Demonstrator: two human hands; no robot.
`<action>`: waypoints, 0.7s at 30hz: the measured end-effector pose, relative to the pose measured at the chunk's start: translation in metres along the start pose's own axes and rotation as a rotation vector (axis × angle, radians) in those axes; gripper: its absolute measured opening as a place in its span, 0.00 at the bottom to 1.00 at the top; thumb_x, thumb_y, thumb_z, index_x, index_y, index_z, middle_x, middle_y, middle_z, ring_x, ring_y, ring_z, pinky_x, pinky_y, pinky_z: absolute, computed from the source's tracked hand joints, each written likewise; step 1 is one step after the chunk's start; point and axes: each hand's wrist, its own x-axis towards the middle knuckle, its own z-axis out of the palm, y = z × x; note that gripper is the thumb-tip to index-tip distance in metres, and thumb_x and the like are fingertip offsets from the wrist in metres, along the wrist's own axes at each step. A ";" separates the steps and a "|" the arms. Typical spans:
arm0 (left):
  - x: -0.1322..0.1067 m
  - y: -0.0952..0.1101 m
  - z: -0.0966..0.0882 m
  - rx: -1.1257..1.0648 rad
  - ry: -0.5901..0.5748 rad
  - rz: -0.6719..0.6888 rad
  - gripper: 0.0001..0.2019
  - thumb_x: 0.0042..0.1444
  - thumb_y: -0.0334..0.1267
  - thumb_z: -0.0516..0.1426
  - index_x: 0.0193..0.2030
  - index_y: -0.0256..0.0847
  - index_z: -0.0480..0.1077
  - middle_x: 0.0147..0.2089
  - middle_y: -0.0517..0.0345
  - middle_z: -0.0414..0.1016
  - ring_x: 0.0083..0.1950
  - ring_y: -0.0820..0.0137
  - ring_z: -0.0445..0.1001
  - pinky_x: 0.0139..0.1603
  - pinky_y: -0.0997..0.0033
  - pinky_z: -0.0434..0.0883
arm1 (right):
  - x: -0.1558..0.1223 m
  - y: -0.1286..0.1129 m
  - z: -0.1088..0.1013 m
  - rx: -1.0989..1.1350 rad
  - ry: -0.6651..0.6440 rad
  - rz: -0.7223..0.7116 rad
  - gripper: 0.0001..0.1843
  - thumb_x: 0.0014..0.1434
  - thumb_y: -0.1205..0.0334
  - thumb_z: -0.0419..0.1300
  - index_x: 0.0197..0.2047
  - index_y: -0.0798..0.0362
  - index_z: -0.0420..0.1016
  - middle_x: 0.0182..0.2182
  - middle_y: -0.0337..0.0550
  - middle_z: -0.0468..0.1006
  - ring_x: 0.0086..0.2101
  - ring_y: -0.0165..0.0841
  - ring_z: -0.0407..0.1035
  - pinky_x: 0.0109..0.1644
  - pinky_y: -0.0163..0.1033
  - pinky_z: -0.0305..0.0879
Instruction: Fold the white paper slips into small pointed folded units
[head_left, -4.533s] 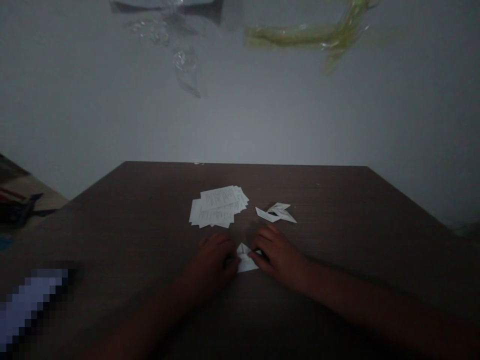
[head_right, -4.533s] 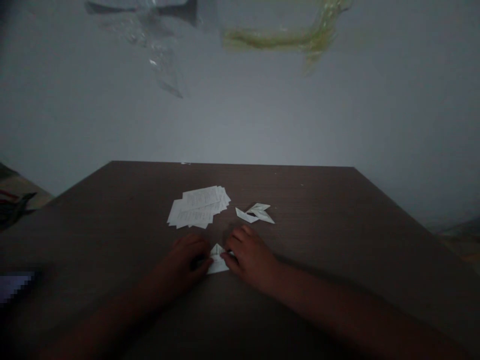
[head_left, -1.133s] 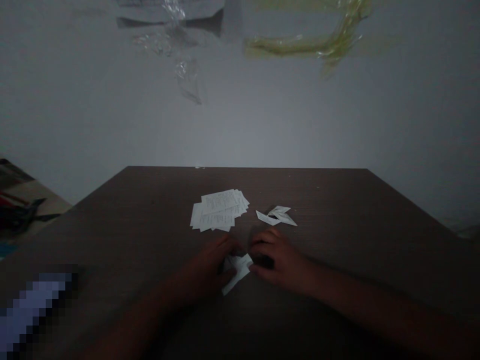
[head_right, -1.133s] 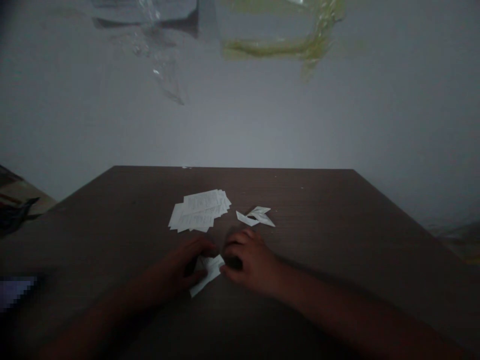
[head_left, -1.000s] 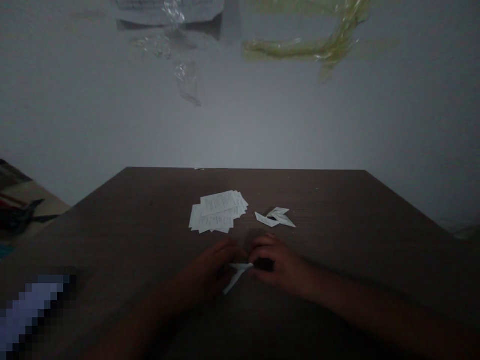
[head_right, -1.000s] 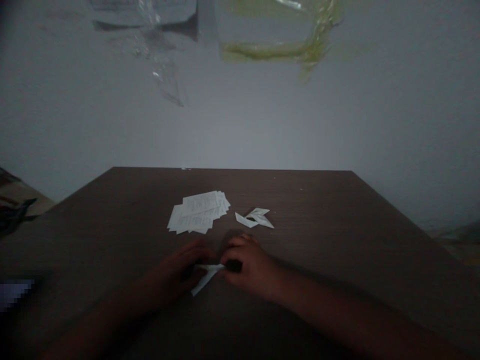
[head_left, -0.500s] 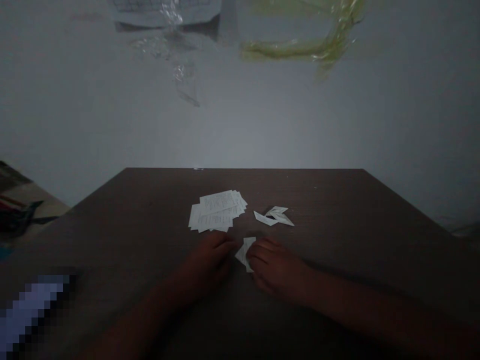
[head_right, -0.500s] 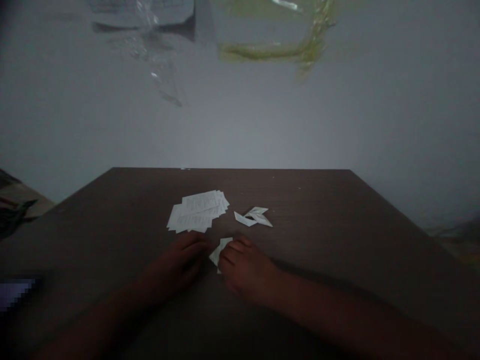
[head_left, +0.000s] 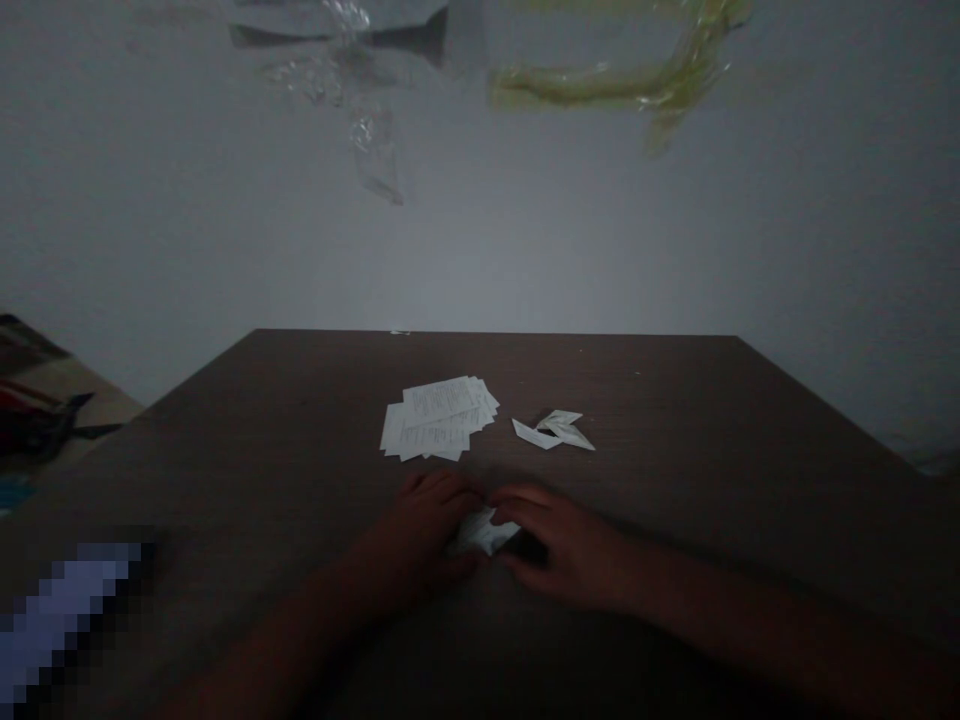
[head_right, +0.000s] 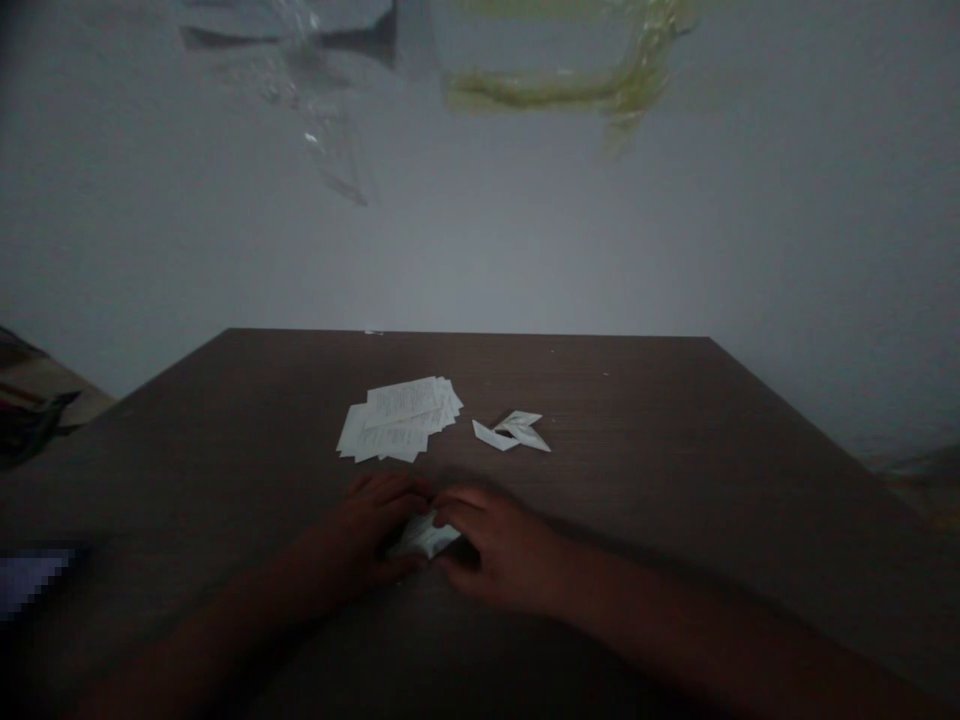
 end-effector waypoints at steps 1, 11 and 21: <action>-0.001 -0.001 -0.001 -0.011 -0.002 0.008 0.21 0.63 0.29 0.67 0.61 0.47 0.80 0.67 0.50 0.83 0.70 0.47 0.79 0.74 0.41 0.70 | 0.001 0.003 -0.002 -0.027 -0.013 -0.022 0.19 0.69 0.66 0.71 0.61 0.52 0.81 0.63 0.54 0.84 0.62 0.46 0.78 0.67 0.54 0.77; -0.005 0.001 -0.006 -0.006 -0.027 0.024 0.23 0.63 0.27 0.69 0.63 0.47 0.83 0.70 0.51 0.82 0.73 0.48 0.75 0.77 0.43 0.70 | 0.001 0.017 -0.002 -0.259 -0.078 -0.095 0.12 0.74 0.63 0.70 0.59 0.54 0.83 0.55 0.53 0.86 0.56 0.45 0.79 0.67 0.56 0.74; -0.004 -0.007 0.003 0.218 -0.010 0.147 0.16 0.69 0.25 0.64 0.59 0.44 0.80 0.68 0.48 0.84 0.69 0.49 0.80 0.73 0.42 0.72 | 0.002 0.011 -0.004 -0.261 -0.094 -0.091 0.17 0.70 0.57 0.74 0.57 0.57 0.84 0.55 0.56 0.86 0.55 0.48 0.77 0.65 0.57 0.74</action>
